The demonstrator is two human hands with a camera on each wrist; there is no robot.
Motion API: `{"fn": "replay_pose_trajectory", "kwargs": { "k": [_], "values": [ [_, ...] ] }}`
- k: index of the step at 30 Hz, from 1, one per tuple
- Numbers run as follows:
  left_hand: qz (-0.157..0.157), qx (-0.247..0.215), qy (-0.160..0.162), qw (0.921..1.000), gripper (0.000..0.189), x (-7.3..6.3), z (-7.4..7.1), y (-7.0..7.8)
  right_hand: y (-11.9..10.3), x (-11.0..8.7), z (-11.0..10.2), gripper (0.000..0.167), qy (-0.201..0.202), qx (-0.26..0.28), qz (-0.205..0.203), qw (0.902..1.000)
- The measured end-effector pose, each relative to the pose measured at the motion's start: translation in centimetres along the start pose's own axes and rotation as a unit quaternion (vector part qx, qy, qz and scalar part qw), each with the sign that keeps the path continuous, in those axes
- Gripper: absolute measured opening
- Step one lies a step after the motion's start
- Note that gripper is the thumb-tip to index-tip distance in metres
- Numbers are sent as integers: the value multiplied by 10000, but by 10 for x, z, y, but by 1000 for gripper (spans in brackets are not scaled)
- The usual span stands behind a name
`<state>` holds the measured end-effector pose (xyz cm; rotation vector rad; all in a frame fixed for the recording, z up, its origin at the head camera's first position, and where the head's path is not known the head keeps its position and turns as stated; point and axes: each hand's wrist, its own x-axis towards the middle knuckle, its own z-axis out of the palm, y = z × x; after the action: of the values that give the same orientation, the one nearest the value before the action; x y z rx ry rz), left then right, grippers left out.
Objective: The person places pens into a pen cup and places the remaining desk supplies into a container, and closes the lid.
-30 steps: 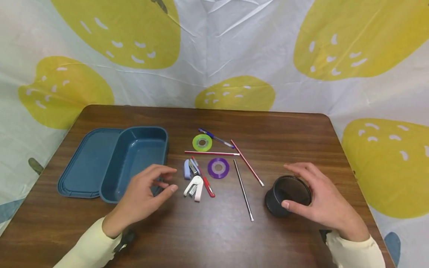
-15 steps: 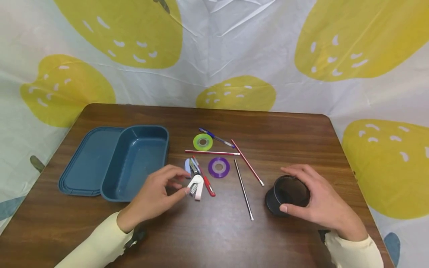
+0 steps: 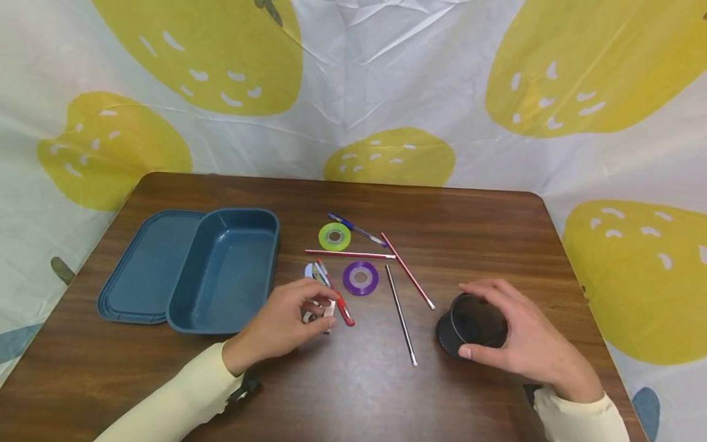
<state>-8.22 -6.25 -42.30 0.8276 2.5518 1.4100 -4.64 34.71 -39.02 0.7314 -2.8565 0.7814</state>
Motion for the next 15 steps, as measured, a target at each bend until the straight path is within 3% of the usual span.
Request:
{"fn": "replay_pose_trajectory", "kwargs": {
  "k": [8, 15],
  "values": [
    [105, 39, -151, 9998, 33, 6, 15, -2, 0, -1, 0, 96, -70, -124, 70, 9999],
    [-477, -300, -469, 9973, 36, 7, 27, -2, 0, -3, 2, 97, -77, -90, 110, 9999]
  ]
}}
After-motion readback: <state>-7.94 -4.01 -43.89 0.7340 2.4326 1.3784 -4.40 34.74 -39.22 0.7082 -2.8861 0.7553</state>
